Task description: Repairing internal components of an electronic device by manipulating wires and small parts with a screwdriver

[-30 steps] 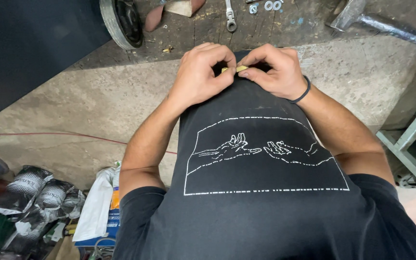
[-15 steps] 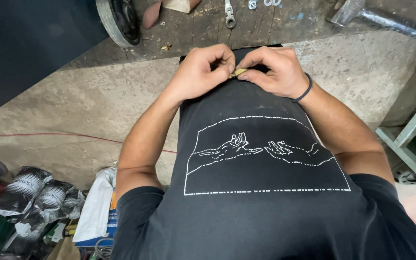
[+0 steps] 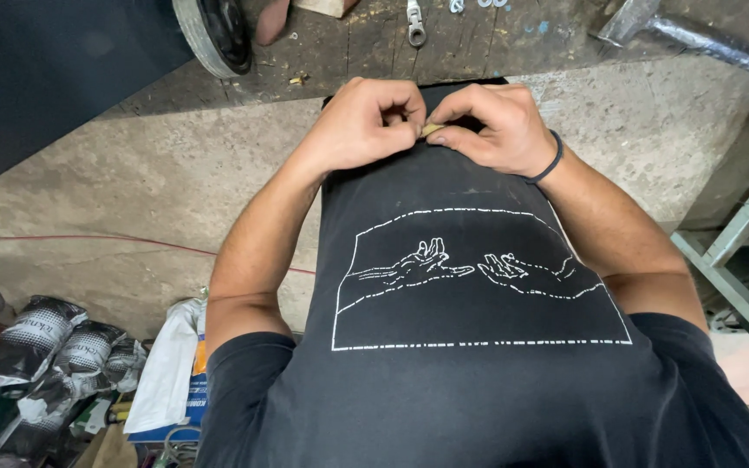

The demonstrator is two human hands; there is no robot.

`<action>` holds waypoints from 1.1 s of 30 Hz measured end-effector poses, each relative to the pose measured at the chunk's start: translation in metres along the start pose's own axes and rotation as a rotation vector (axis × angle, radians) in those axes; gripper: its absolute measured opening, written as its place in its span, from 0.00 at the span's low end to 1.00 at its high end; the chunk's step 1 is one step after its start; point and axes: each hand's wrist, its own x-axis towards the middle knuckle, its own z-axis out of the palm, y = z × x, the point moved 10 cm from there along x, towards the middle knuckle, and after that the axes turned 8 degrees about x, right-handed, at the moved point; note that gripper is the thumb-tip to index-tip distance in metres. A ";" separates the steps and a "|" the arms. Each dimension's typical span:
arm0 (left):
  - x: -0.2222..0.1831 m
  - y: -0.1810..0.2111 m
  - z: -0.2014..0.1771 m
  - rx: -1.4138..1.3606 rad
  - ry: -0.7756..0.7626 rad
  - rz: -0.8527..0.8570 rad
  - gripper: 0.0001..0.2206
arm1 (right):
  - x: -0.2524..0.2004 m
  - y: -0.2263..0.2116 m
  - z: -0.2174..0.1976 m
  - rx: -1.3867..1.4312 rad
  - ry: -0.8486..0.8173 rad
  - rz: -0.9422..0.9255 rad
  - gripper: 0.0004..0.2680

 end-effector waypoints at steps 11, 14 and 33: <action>0.007 -0.011 0.020 -0.086 -0.144 0.048 0.03 | 0.003 -0.006 0.001 -0.031 -0.041 -0.072 0.08; 0.006 -0.005 0.019 -0.072 -0.155 0.045 0.04 | 0.004 -0.008 0.001 -0.008 -0.060 -0.095 0.08; -0.014 0.040 -0.044 0.377 0.391 0.237 0.06 | -0.002 0.003 -0.015 0.094 0.165 0.089 0.08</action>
